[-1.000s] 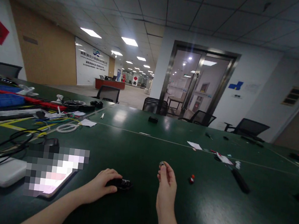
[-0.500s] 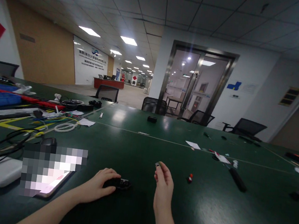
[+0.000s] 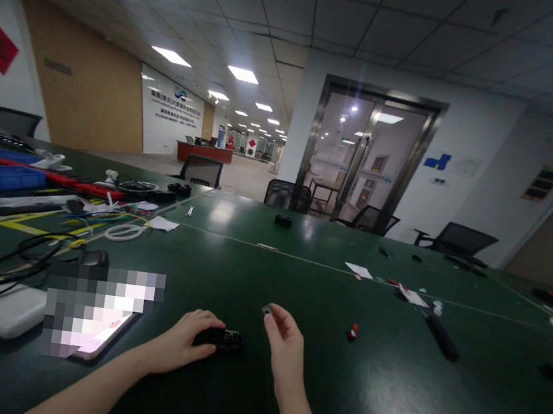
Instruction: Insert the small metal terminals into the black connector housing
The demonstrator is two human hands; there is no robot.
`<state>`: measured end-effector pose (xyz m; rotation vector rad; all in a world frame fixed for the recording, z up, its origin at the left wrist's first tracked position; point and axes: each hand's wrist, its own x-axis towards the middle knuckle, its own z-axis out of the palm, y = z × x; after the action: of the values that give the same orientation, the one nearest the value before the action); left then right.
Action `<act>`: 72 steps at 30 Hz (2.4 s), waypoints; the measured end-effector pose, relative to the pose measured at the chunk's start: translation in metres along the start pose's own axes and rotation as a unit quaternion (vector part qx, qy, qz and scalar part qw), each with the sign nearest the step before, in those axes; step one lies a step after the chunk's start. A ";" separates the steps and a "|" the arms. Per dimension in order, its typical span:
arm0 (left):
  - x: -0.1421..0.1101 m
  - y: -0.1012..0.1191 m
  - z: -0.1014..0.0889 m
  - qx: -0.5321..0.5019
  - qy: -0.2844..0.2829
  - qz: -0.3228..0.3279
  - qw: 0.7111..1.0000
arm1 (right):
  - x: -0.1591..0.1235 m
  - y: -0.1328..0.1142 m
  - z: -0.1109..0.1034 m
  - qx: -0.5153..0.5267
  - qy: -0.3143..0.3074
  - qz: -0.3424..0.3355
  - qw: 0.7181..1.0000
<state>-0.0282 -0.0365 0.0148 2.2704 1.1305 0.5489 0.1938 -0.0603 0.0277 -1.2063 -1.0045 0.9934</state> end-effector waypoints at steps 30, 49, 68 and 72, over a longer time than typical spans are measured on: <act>0.000 0.000 0.000 0.001 0.015 0.011 1.000 | -0.014 0.014 0.018 -0.272 -0.195 -0.059 0.940; 0.001 -0.001 0.004 -0.006 0.018 -0.005 1.000 | -0.010 0.014 0.012 -0.297 -0.224 -0.036 0.927; 0.000 0.000 0.001 -0.059 0.017 -0.004 0.998 | -0.011 0.011 0.016 -0.202 -0.230 -0.016 0.952; -0.002 0.002 0.001 -0.128 0.010 -0.020 0.992 | -0.012 0.007 0.016 -0.189 -0.238 -0.010 0.953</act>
<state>-0.0277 -0.0398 0.0145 2.0231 1.0479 0.6609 0.1745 -0.0675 0.0213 -1.2863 -1.6420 1.1370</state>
